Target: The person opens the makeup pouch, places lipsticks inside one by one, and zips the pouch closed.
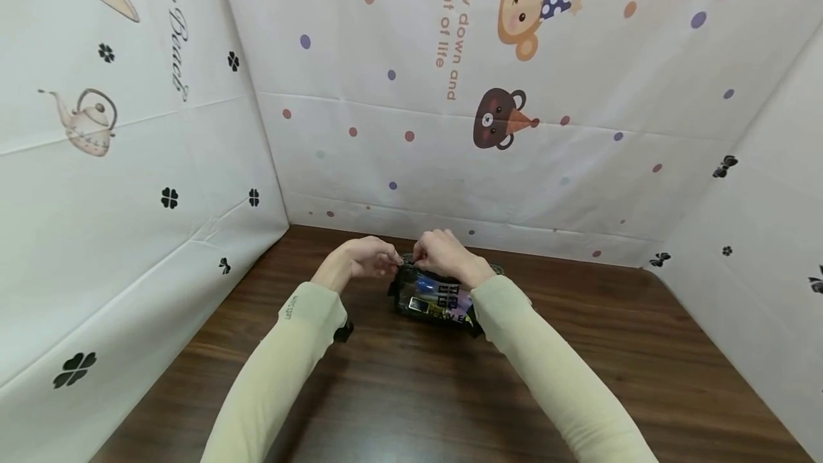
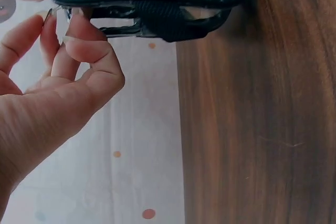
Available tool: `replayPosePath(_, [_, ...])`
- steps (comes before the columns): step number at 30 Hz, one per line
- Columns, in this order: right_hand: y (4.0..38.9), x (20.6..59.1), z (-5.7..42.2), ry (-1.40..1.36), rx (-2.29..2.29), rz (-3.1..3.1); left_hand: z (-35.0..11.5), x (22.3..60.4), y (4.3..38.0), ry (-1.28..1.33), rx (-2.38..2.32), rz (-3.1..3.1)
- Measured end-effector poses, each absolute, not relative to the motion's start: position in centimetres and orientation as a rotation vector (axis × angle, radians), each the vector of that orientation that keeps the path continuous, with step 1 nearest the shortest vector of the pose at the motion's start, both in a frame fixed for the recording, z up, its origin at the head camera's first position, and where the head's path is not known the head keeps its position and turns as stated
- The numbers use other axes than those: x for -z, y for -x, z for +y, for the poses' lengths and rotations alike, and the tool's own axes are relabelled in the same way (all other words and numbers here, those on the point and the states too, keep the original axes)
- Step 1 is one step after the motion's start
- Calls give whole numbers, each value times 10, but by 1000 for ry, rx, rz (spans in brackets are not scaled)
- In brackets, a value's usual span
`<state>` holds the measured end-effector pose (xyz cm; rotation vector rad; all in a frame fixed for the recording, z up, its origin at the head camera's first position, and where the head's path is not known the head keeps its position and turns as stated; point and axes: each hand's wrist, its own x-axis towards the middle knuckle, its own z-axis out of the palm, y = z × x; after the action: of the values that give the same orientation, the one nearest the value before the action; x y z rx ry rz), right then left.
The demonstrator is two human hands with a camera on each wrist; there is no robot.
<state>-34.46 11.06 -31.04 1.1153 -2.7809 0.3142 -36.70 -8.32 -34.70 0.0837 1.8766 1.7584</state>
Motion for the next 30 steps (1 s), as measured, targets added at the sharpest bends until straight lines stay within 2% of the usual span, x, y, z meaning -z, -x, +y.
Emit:
replayPosePath(10, [342,310,104,-1103,-67,-2734,-80,347,365,-25,-1840,1821])
replayPosePath(30, [336,311,104,-1150,27,-2681,-65,347,354,136,-1883,1791])
